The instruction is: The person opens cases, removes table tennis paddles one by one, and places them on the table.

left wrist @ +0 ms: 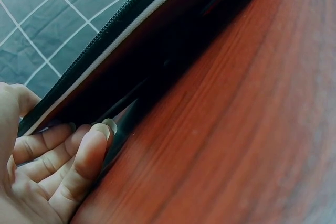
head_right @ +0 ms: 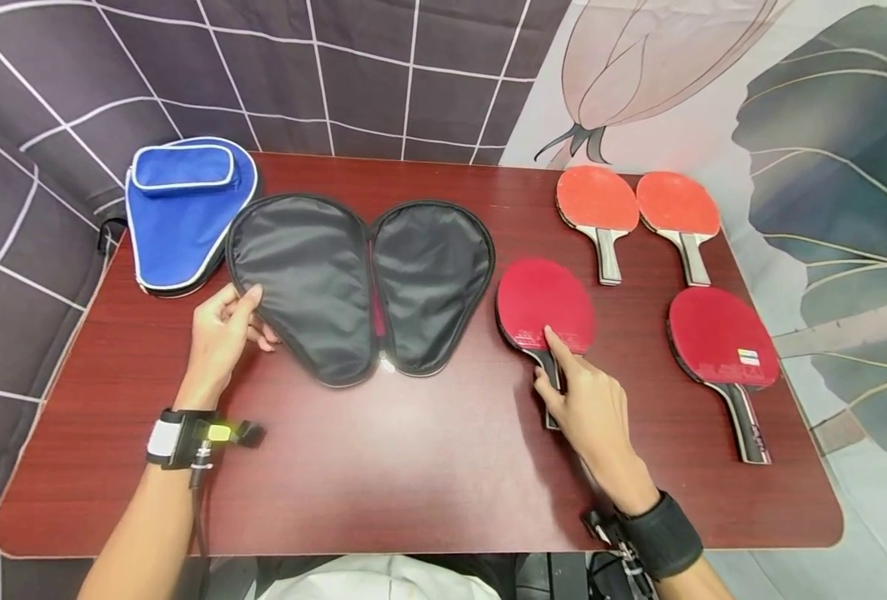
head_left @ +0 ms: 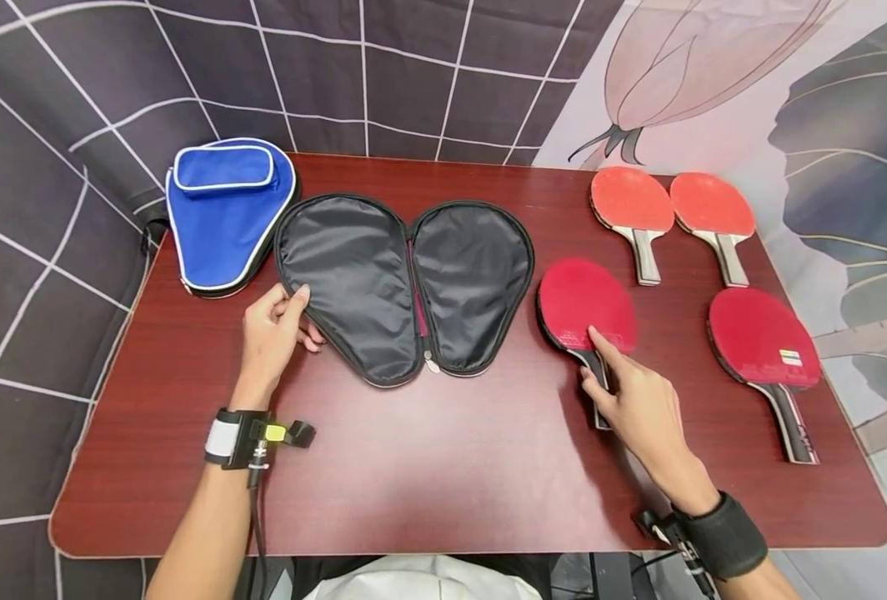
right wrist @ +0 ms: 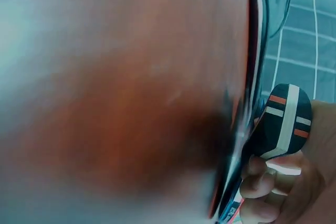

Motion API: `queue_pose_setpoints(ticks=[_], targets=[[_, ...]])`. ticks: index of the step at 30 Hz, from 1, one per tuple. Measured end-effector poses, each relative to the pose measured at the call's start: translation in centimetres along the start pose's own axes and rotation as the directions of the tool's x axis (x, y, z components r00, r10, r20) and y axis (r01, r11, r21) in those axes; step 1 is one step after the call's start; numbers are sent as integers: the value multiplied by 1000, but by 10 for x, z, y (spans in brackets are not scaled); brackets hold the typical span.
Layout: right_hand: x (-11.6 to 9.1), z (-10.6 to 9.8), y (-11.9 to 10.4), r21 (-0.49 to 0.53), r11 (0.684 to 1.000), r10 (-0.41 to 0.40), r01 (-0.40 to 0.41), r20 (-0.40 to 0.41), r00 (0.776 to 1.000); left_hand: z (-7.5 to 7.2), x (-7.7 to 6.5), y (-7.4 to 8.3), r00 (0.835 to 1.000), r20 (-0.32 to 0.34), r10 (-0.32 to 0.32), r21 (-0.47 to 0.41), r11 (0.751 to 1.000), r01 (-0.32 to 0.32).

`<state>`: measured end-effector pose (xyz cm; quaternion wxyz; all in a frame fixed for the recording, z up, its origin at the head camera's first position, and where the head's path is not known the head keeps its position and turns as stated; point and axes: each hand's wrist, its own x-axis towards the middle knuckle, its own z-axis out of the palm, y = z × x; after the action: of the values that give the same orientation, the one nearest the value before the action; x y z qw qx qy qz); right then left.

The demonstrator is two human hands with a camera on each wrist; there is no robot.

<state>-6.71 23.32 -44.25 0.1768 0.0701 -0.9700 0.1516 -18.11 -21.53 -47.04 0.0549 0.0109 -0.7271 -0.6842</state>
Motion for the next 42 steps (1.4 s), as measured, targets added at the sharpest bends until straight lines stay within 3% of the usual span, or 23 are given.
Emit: queue_pose_setpoints(ticks=[9, 16, 33, 42], targets=[[-29, -22, 24, -63, 998, 27, -26, 20, 999, -1, 1, 4, 1000, -3, -9, -16, 1000, 9], [-40, -27, 38, -69, 996, 61, -57, 54, 997, -2, -2, 1, 1000, 1, -13, 26, 1000, 13], [-45, -39, 65, -105, 992, 79, -73, 55, 995, -1, 1, 1, 1000, 9, -5, 42, 999, 5], [-46, -40, 70, -107, 992, 79, -73, 48, 996, -3, 2, 4, 999, 17, -28, -11, 1000, 29]])
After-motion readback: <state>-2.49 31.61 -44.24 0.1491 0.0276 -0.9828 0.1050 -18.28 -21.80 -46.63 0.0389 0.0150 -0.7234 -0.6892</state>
